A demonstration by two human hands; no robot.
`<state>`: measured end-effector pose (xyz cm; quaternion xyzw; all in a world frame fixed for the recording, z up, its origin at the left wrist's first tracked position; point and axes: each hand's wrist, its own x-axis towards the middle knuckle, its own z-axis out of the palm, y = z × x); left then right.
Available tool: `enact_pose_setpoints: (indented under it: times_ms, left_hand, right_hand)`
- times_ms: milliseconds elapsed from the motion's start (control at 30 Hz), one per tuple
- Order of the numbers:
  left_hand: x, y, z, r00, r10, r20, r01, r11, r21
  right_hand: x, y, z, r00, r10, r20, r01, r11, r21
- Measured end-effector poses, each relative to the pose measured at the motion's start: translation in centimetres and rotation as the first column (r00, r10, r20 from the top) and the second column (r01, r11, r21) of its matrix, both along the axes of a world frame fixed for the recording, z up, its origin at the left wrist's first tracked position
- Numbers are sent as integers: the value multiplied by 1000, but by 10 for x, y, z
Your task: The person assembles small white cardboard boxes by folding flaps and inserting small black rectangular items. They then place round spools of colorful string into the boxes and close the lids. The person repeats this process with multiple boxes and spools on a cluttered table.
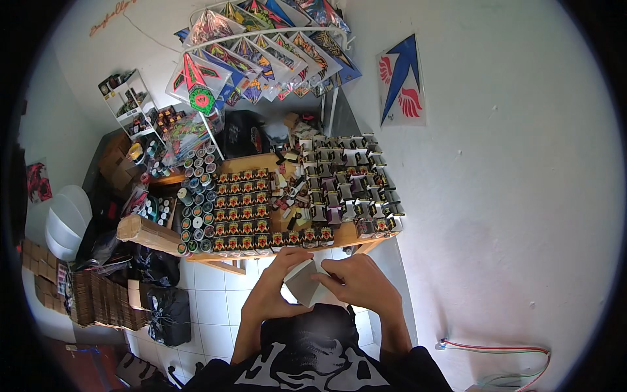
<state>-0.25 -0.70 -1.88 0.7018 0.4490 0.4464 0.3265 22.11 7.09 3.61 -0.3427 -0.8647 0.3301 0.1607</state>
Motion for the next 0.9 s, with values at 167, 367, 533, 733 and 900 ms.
enact_pose_setpoints:
  times_ms: [167,367,533,733,900]
  left_hand:
    - [3,1,0,999,0,53,0,1000,-8]
    - [0,0,-1,988,29,152,-41,996,74]
    - [5,1,5,990,81,111,-90,993,77]
    - [-6,0,13,987,-87,136,81,996,48]
    - [-3,-1,11,975,-79,205,86,996,-23]
  right_hand:
    - [0,-2,-1,992,-7,-122,18,996,83]
    - [-9,-14,15,966,-154,-207,142,987,-70]
    - [-16,-25,10,900,-302,-313,284,953,-103]
    - [-6,-22,9,919,-222,-326,277,952,130]
    - [-19,-32,12,914,-269,-303,321,937,135]
